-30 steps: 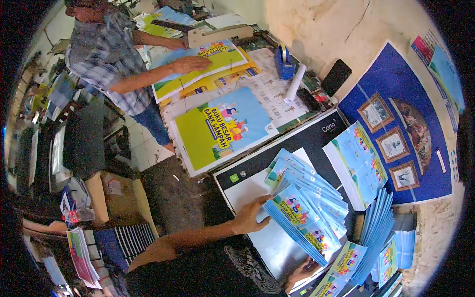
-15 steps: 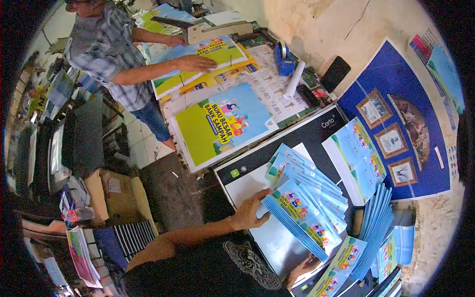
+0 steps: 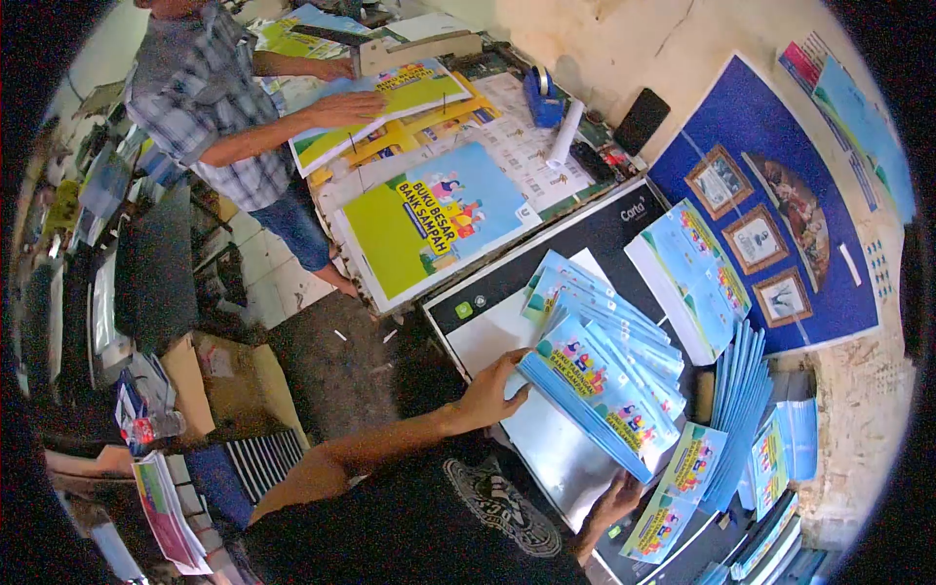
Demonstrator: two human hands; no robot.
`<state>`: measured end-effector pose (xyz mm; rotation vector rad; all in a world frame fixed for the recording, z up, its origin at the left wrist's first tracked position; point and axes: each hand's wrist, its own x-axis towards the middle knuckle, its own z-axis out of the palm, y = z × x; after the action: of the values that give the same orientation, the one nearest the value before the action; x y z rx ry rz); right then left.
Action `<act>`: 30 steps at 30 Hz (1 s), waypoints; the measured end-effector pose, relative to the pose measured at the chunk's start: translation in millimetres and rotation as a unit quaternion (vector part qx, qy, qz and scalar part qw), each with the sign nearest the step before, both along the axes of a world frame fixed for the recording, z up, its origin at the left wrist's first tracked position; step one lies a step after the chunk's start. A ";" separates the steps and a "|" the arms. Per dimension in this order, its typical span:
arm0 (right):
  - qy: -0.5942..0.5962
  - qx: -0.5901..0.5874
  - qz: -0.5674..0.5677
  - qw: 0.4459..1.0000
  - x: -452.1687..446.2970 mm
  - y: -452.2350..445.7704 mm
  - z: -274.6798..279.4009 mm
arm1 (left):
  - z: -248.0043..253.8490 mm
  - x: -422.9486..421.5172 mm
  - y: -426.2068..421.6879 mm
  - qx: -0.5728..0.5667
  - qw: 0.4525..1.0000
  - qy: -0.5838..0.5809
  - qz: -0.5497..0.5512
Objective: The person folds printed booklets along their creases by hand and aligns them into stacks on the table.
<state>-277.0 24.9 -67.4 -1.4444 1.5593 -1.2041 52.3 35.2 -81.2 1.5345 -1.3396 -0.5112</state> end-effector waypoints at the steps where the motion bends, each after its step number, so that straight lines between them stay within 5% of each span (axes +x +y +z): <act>1: -0.021 0.033 -0.007 0.999 1.7 1.6 1.2 | -0.4 0.5 2.8 0.005 1.000 -0.006 -0.005; 30: -0.010 -0.053 -0.039 0.998 10.4 12.8 -9.5 | 23.9 9.6 15.9 0.031 0.999 0.035 -0.007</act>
<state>-266.6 37.7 -77.0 -1.4451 1.5713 -1.3621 61.9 51.0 -57.3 1.5443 -1.2922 -0.6161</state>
